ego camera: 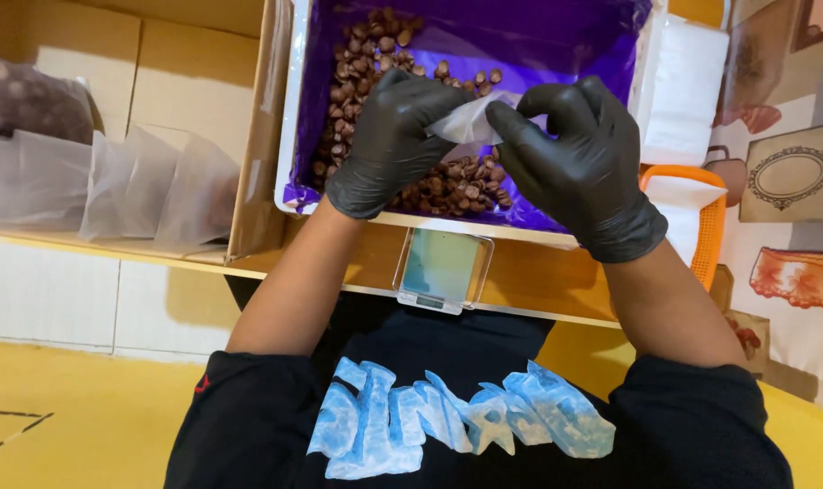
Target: Manually filling small plastic bags with snacks from a tray and weighing them on a digital scale for portion control.
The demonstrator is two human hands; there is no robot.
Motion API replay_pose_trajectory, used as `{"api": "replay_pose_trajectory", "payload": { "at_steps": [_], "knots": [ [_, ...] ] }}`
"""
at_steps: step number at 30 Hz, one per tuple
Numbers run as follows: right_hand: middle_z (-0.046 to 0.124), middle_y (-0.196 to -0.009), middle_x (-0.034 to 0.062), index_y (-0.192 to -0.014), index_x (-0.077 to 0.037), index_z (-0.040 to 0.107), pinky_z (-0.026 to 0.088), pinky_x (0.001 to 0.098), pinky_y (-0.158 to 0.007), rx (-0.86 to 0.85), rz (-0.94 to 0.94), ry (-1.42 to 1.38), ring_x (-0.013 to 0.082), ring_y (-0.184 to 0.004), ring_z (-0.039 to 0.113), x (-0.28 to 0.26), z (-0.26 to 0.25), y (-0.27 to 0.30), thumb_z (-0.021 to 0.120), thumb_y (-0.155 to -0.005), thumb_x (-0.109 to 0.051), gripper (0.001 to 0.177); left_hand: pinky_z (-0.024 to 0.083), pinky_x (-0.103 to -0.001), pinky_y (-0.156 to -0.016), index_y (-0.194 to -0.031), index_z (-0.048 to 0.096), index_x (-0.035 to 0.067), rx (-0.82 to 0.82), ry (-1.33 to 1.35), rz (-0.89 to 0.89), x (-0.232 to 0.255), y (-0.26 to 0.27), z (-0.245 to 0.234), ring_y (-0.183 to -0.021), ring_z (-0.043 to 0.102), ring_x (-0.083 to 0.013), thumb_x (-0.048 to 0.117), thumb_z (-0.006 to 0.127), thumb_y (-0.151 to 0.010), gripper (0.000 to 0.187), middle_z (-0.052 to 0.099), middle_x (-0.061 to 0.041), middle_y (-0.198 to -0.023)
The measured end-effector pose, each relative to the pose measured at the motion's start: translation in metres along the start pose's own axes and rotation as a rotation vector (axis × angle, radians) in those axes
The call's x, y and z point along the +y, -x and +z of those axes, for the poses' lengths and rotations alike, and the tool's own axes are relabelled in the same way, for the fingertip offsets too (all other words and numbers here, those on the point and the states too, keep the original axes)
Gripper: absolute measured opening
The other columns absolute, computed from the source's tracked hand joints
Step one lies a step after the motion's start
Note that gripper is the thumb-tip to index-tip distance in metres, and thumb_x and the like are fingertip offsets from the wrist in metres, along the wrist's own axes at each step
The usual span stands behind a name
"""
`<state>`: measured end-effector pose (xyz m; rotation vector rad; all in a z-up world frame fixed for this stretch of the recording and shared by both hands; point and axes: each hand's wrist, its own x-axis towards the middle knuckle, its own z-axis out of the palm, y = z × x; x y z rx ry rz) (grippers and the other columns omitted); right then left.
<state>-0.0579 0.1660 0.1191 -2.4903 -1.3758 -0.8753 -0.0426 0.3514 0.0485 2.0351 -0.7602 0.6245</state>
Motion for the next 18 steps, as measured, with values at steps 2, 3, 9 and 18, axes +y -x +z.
{"api": "replay_pose_trajectory", "payload": {
  "at_steps": [2, 3, 9, 18],
  "knots": [
    [0.050, -0.084, 0.0125, -0.099, -0.003, 0.063, 0.034, 0.0336, -0.048, 0.028, 0.003, 0.000, 0.0233, -0.068, 0.039, 0.001, -0.002, -0.002, 0.067, -0.084, -0.008, 0.017, 0.031, -0.032, -0.064, -0.088, 0.062, 0.008, 0.009, -0.025, 0.021, 0.001, -0.003, -0.003, -0.069, 0.059, -0.0199, 0.032, 0.069, -0.073, 0.029, 0.064, -0.003, -0.077],
    [0.048, -0.082, 0.0135, -0.091, 0.001, 0.061, 0.034, 0.0341, -0.052, 0.029, 0.001, -0.058, 0.0246, -0.070, 0.040, 0.001, -0.003, -0.004, 0.067, -0.082, -0.003, 0.011, 0.031, -0.032, -0.062, -0.085, 0.062, 0.008, 0.034, -0.070, 0.058, 0.001, -0.006, -0.006, -0.066, 0.058, -0.0194, 0.027, 0.070, -0.074, 0.024, 0.063, -0.003, -0.074],
    [0.054, -0.079, 0.0175, -0.084, 0.004, 0.055, 0.037, 0.0372, -0.063, -0.099, 0.001, -0.339, 0.0292, -0.071, 0.049, 0.006, 0.005, -0.006, 0.062, -0.085, 0.001, 0.008, 0.031, -0.031, -0.060, -0.087, 0.059, 0.009, -0.014, -0.172, 0.126, -0.005, -0.001, -0.013, -0.069, 0.057, -0.0225, 0.025, 0.067, -0.081, 0.019, 0.061, -0.005, -0.077],
    [0.052, -0.074, 0.0176, -0.095, 0.010, 0.057, 0.033, 0.0413, -0.069, -0.211, -0.001, -0.433, 0.0330, -0.071, 0.045, 0.013, 0.032, 0.006, 0.059, -0.090, 0.009, 0.006, 0.049, -0.033, -0.062, -0.102, 0.050, 0.007, 0.016, -0.426, 0.184, -0.020, 0.014, -0.019, -0.082, 0.060, -0.0277, -0.005, 0.065, -0.064, 0.043, 0.061, -0.011, -0.092]
  ]
}}
